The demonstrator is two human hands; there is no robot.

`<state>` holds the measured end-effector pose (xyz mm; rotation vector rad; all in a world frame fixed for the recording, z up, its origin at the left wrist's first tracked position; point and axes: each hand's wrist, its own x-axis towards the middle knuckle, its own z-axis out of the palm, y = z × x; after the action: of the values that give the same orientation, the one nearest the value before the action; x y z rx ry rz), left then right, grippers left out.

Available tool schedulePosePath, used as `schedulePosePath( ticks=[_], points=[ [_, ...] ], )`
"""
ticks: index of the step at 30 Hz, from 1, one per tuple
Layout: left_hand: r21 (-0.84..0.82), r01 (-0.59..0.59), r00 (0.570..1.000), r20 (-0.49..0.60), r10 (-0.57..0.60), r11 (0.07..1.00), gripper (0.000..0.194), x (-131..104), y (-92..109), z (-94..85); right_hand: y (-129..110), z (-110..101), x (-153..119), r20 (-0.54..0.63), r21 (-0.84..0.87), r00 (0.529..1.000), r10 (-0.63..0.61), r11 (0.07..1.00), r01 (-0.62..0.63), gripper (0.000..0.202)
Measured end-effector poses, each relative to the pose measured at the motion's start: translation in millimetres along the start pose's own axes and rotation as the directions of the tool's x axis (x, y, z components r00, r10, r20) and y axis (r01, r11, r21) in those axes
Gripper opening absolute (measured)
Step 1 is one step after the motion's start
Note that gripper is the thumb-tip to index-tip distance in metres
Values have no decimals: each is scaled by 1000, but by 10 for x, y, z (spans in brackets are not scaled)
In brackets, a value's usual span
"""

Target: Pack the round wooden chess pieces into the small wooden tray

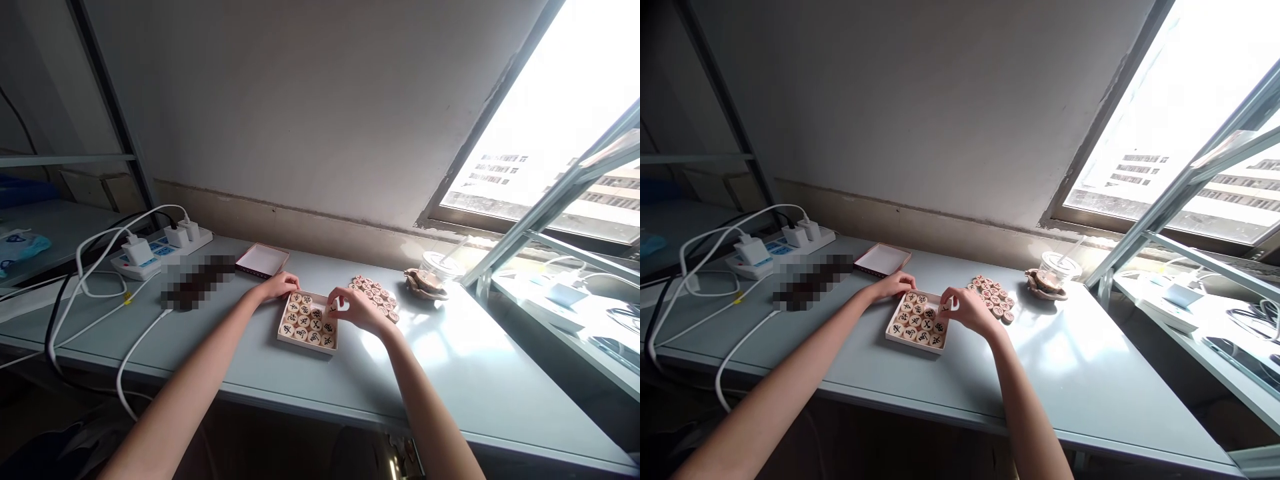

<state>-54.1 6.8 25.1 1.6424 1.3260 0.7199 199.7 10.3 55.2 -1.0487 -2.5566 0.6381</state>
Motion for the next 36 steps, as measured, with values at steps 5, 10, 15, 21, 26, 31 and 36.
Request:
schedulePosePath(
  ticks=[5, 10, 15, 21, 26, 31, 36],
  points=[
    [-20, -3, 1000, 0, 3, 1000, 18, -2, -7, 2, 119, -109, -24, -124, 66, 991, 58, 997, -50, 20],
    [-26, 2, 1000, -2, -2, 1000, 17, 2, -6, 6, 298, -123, -46, -148, -289, 985, 90, 948, -130, 10],
    [-9, -6, 1000, 7, 6, 1000, 17, 7, -15, -5, 445, -97, -51, -227, -424, 968, 106, 884, -196, 16],
    [1, -8, 1000, 0, 8, 1000, 17, 0, -12, -8, 294, -113, -28, -152, -237, 988, 24, 970, -61, 15],
    [-1, -16, 1000, -3, 16, 1000, 17, 14, -30, -1, -26, -63, -60, 185, -17, 974, -128, 991, 133, 18],
    [5, -26, 1000, -6, 26, 1000, 16, 44, -66, 0, -104, -17, -80, 259, -1, 964, -63, 998, 65, 15],
    [22, -9, 1000, 6, 9, 1000, 18, 43, -57, -4, -93, -64, -55, 216, 105, 976, -34, 994, 12, 17]
  ],
)
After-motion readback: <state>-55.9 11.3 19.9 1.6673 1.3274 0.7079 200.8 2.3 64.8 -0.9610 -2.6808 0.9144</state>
